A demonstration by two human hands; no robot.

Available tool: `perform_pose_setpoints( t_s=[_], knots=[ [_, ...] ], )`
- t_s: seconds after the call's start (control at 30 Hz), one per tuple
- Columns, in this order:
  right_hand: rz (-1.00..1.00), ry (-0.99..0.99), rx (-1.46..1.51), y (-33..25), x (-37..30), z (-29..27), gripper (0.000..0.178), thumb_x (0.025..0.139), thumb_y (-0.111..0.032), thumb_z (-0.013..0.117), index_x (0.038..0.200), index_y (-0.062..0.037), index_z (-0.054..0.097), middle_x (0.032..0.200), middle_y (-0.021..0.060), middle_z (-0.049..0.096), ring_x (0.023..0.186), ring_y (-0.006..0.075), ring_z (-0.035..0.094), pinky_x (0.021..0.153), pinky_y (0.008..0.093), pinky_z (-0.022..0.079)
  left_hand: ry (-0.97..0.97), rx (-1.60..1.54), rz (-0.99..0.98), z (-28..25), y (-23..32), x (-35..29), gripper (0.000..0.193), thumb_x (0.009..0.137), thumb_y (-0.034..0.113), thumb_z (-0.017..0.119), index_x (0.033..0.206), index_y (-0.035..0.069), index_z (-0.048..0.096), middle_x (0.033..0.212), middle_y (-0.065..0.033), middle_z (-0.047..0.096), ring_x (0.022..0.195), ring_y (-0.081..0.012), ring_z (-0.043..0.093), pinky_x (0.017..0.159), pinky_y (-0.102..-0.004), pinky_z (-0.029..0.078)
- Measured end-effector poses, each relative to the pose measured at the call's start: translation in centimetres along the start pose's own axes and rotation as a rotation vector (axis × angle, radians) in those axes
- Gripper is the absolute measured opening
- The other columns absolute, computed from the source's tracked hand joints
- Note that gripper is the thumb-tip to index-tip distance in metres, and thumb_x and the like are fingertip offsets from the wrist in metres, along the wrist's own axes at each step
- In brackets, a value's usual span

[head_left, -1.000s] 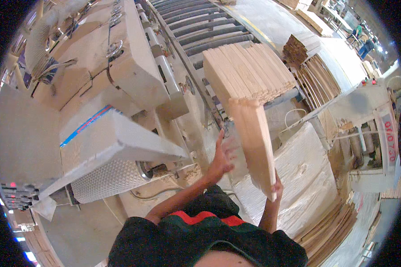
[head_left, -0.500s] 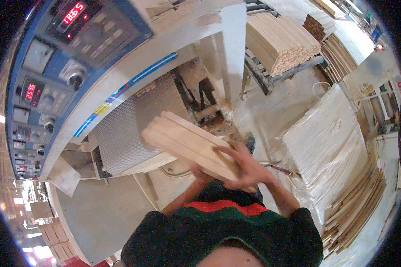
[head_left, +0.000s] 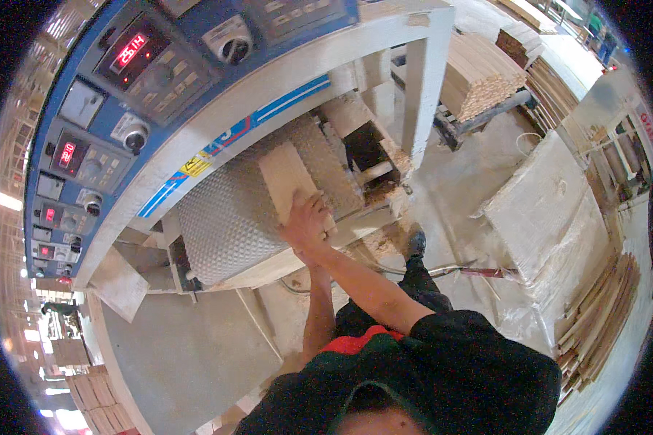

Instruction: The person repeatedly picks up small wooden planks from a conveyor belt and stacks them on a growing pile. The hands are visible throughout, handling the planks one at a time or in small groups.

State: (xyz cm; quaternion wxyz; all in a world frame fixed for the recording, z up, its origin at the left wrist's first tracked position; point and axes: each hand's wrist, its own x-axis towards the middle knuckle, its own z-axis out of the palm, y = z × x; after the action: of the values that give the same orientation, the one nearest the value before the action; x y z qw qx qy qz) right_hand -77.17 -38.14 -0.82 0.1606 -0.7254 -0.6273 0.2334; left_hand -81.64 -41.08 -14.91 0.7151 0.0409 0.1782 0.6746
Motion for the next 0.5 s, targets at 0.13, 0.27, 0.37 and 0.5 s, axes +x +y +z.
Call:
perform_pose_setpoints(
  t_s=[0.13,0.27,0.37,0.5],
  knots=[
    [0.033,0.056,-0.024,-1.0,1.2,3.7,0.105,0.066,-0.053,0.070,0.145,-0.0082,0.018,0.136,0.0399,0.024,0.129,0.0526,0.023,0.102,0.0647,0.018,0.022,-0.042,0.031,-1.4,0.5,-0.5,0.063,0.085,0.043,0.049,0.132,0.005,0.032,0.129,-0.0164,0.042,0.119,-0.0326,0.043,0.100,-0.0522,0.036],
    [0.027,0.138,-0.071,-1.3,1.7,4.9,0.104,0.066,-0.056,0.069,0.144,-0.0076,0.020,0.138,0.0383,0.023,0.129,0.0528,0.022,0.102,0.0654,0.017,0.041,-0.097,0.050,-2.3,-0.4,-0.7,0.058,0.087,0.041,0.046,0.130,0.004,0.035,0.128,-0.0166,0.044,0.118,-0.0328,0.044,0.101,-0.0526,0.035],
    [-0.001,0.130,0.040,-0.7,3.5,5.4,0.101,0.068,-0.054,0.069,0.144,-0.0071,0.021,0.139,0.0381,0.021,0.130,0.0542,0.019,0.101,0.0665,0.016,0.044,-0.122,0.047,-2.4,-0.8,0.3,0.055,0.089,0.040,0.044,0.129,0.003,0.038,0.126,-0.0168,0.045,0.117,-0.0329,0.045,0.101,-0.0529,0.035],
    [-0.075,0.157,0.056,-1.4,3.9,6.8,0.100,0.067,-0.055,0.069,0.143,-0.0069,0.025,0.139,0.0372,0.022,0.131,0.0537,0.016,0.101,0.0675,0.014,0.060,-0.093,0.069,-4.2,0.6,1.1,0.050,0.090,0.037,0.042,0.126,0.002,0.041,0.124,-0.0171,0.047,0.118,-0.0324,0.044,0.102,-0.0532,0.034]
  ],
)
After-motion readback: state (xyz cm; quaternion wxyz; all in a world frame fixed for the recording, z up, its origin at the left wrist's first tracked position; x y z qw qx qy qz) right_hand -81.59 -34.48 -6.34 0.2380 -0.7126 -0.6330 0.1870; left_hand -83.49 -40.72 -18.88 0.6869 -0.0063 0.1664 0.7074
